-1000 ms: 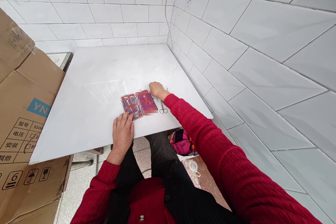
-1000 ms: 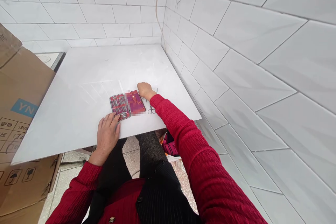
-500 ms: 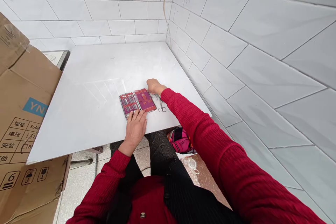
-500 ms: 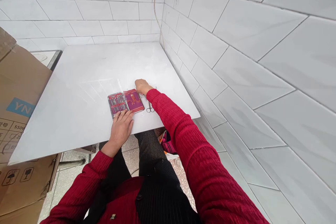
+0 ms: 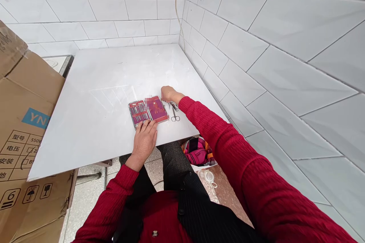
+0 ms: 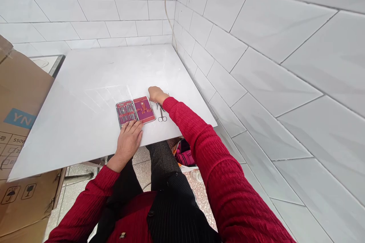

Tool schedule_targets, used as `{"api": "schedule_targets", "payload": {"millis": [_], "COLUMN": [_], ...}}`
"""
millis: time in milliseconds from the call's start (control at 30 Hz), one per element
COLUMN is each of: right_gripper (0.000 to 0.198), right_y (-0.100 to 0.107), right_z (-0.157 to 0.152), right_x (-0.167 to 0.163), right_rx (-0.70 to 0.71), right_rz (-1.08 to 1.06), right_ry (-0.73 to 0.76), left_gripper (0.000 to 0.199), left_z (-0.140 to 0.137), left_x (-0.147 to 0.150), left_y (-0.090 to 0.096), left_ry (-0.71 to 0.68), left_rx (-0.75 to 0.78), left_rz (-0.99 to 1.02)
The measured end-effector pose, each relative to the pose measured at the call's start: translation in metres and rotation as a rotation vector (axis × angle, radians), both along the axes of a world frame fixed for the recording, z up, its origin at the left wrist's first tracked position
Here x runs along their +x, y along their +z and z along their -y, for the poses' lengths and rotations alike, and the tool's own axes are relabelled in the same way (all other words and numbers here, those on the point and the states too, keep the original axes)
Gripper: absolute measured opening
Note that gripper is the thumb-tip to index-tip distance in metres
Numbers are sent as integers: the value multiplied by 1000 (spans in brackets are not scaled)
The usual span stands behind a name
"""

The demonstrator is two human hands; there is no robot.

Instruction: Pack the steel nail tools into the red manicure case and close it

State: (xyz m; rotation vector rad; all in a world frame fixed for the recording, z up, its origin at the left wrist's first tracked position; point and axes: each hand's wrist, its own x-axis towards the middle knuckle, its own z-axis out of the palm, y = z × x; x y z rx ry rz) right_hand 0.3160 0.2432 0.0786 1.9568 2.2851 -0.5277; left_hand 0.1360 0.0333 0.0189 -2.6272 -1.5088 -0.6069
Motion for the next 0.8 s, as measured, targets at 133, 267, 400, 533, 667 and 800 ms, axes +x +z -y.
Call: {"api": "schedule_targets", "payload": {"millis": [133,267,400,533,667,800], "right_gripper": [16,11,12,15,23,29], "right_y": [2,11,18,17,13,10], "right_z": [4,12,21,23,23,23], "right_x": [1,3,6,7,2,-5], "right_rx": [-65,-109,-115,-21,36,83], "right_rz": [-16,-95,-108,-66,-20,61], "right_ry": [6,-20,-37,-13,-5,-23], "left_gripper": [43,43,42,42,42,42], "left_z": [1,2,3,3,3,2], "left_x": [0,1,0,1,1,1], "left_y": [-2,-2,-1,-1,-2,-4], "left_ry": [4,4,-1,-2,-1,1], "left_rx": [10,6,1,5,14,26], "left_rz": [18,21,23,25,24,24]}}
